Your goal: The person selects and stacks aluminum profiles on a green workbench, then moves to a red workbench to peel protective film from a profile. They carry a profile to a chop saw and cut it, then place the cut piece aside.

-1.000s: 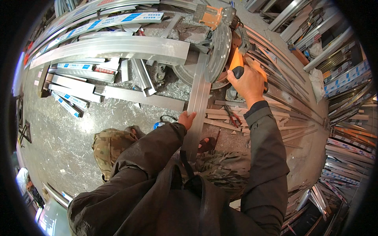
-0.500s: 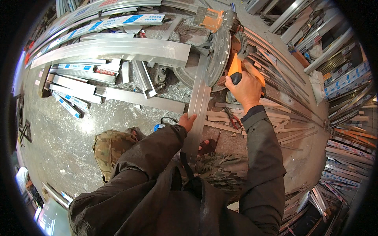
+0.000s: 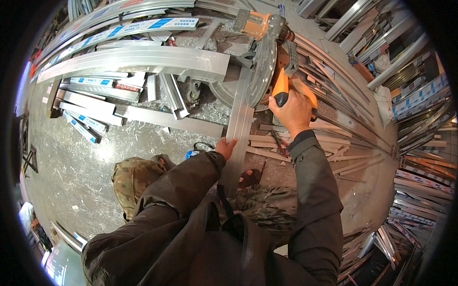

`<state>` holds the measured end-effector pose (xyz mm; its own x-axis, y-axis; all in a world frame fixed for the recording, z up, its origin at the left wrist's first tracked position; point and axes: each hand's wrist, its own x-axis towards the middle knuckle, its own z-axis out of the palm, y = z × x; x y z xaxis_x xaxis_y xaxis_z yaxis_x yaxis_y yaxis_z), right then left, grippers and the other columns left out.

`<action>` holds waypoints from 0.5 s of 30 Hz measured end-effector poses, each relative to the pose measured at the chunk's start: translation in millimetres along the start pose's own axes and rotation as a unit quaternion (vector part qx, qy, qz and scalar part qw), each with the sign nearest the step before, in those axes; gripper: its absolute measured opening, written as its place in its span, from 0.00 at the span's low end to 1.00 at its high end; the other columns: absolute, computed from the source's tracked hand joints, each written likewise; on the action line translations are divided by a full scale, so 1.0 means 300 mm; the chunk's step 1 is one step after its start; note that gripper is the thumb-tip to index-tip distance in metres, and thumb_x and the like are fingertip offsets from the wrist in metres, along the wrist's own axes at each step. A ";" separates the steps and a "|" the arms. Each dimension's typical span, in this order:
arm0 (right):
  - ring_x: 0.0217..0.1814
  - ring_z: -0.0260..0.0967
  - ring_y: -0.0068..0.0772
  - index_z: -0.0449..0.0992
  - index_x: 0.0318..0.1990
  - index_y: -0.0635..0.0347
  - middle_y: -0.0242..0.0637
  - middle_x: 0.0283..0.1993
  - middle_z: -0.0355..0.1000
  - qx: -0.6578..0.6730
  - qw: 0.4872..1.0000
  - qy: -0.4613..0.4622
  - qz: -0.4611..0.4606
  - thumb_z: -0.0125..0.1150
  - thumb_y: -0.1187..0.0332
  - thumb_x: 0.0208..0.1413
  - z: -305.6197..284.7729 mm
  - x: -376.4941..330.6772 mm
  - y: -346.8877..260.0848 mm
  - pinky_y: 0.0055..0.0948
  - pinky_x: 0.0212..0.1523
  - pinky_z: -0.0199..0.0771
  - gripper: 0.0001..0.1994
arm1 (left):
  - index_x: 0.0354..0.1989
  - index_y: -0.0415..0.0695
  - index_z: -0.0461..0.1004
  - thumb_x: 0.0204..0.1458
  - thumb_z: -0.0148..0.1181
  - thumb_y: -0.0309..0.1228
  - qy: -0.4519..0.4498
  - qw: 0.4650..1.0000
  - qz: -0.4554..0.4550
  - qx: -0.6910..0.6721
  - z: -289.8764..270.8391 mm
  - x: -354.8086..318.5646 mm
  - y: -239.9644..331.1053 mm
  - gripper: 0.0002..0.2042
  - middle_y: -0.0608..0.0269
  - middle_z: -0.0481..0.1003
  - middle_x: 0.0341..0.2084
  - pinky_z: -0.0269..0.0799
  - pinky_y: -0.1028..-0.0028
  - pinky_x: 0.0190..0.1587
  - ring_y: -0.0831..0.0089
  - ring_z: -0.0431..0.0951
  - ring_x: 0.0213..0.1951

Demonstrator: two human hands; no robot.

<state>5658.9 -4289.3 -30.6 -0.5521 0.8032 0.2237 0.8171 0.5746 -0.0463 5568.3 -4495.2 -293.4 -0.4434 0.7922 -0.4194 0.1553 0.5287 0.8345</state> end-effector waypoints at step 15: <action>0.31 0.74 0.50 0.75 0.31 0.62 0.46 0.28 0.74 0.024 0.999 0.032 -0.020 0.66 0.46 0.49 0.016 -0.033 -0.019 0.45 0.33 0.73 0.23 | 0.50 0.33 0.76 0.50 0.65 0.55 -0.177 0.979 -0.078 -0.061 -0.072 -0.207 -0.128 0.33 0.43 0.80 0.43 0.77 0.61 0.45 0.55 0.81 0.44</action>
<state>5658.8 -4299.7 -37.1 -0.5710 0.7691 0.2873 0.7853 0.6136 -0.0819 5570.8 -4571.4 -291.8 -0.1171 0.7721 -0.6246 -0.0058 0.6284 0.7779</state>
